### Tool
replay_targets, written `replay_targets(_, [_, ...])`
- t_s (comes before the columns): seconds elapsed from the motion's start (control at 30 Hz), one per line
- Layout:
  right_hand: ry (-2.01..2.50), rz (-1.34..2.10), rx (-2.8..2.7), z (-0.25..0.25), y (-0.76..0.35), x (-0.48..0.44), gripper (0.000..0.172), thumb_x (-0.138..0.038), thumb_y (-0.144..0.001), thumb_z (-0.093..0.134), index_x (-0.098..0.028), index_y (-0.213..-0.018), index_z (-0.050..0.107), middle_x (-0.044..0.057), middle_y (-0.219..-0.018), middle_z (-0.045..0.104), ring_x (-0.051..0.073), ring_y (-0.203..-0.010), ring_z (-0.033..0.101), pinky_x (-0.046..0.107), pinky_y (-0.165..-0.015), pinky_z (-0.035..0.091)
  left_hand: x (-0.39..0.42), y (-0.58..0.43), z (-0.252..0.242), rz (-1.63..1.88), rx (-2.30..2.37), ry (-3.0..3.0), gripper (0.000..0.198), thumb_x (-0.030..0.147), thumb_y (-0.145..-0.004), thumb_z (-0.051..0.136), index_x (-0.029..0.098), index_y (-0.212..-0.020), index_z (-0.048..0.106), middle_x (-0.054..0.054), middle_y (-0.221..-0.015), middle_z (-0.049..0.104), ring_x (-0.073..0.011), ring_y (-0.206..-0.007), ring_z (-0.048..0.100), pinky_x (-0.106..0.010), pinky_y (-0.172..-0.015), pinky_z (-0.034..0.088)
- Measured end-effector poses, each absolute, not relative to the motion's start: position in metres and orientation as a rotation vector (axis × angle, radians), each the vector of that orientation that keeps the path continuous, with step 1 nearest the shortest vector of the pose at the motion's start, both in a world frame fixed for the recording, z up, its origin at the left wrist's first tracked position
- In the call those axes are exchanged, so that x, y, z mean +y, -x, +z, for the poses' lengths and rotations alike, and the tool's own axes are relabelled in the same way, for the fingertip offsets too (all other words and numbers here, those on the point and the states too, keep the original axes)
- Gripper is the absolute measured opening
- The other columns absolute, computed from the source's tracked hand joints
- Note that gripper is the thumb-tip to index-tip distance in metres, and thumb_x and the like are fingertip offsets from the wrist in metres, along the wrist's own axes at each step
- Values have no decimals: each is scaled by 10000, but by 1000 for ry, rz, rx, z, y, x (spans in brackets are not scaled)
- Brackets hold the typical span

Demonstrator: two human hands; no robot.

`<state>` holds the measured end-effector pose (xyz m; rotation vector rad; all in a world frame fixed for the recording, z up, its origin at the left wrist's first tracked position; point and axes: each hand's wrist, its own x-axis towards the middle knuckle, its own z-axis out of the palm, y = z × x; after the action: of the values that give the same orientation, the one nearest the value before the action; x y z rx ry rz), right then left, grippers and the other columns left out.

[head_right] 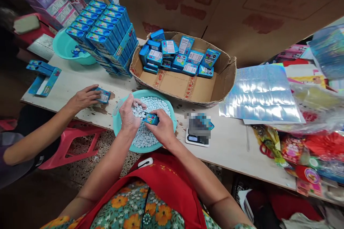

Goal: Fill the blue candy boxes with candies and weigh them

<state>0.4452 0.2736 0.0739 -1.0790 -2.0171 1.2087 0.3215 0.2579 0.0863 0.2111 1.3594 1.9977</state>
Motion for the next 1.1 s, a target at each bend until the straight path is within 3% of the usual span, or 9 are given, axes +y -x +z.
replay_targets(0.13, [1076, 1246, -1961, 76, -448, 274, 259, -243, -694, 708, -219, -931, 605, 22, -913, 636, 215, -878, 600, 335, -799, 459, 262, -326, 87, 1986, 1441, -254, 445, 493, -795, 594, 175, -541, 411, 32, -506, 440, -117, -524, 561, -263, -585, 477])
replay_targets(0.33, [1097, 1277, -1924, 74, -450, 277, 260, -252, -687, 714, -215, -920, 604, 18, -903, 635, 212, -863, 600, 336, -792, 460, 266, -327, 89, 1924, 1445, -251, 409, 524, -802, 582, 169, -623, 486, 25, -539, 493, -101, -501, 535, -242, -548, 461])
replay_targets(0.5, [1098, 1270, -1916, 76, -449, 279, 253, -251, -689, 709, -219, -916, 600, 16, -897, 629, 209, -855, 594, 332, -788, 462, 265, -325, 91, 1898, 1390, -276, 378, 493, -809, 590, 177, -638, 471, 37, -526, 457, -86, -473, 488, -222, -508, 434])
replay_targets(0.67, [1038, 1272, -1917, 73, -444, 278, 266, -224, -688, 708, -216, -929, 596, 13, -902, 616, 197, -857, 587, 318, -794, 456, 263, -327, 91, 1958, 1429, -358, 326, 417, -823, 595, 171, -643, 479, 33, -543, 469, -97, -537, 532, -233, -584, 460])
replay_targets(1.1, [1050, 1243, -1948, 81, -444, 282, 221, -214, -694, 681, -223, -895, 589, 17, -878, 614, 208, -844, 585, 331, -778, 460, 270, -329, 88, 1981, 1519, -355, 361, 472, -814, 598, 184, -663, 441, 64, -501, 389, -60, -417, 376, -192, -425, 328])
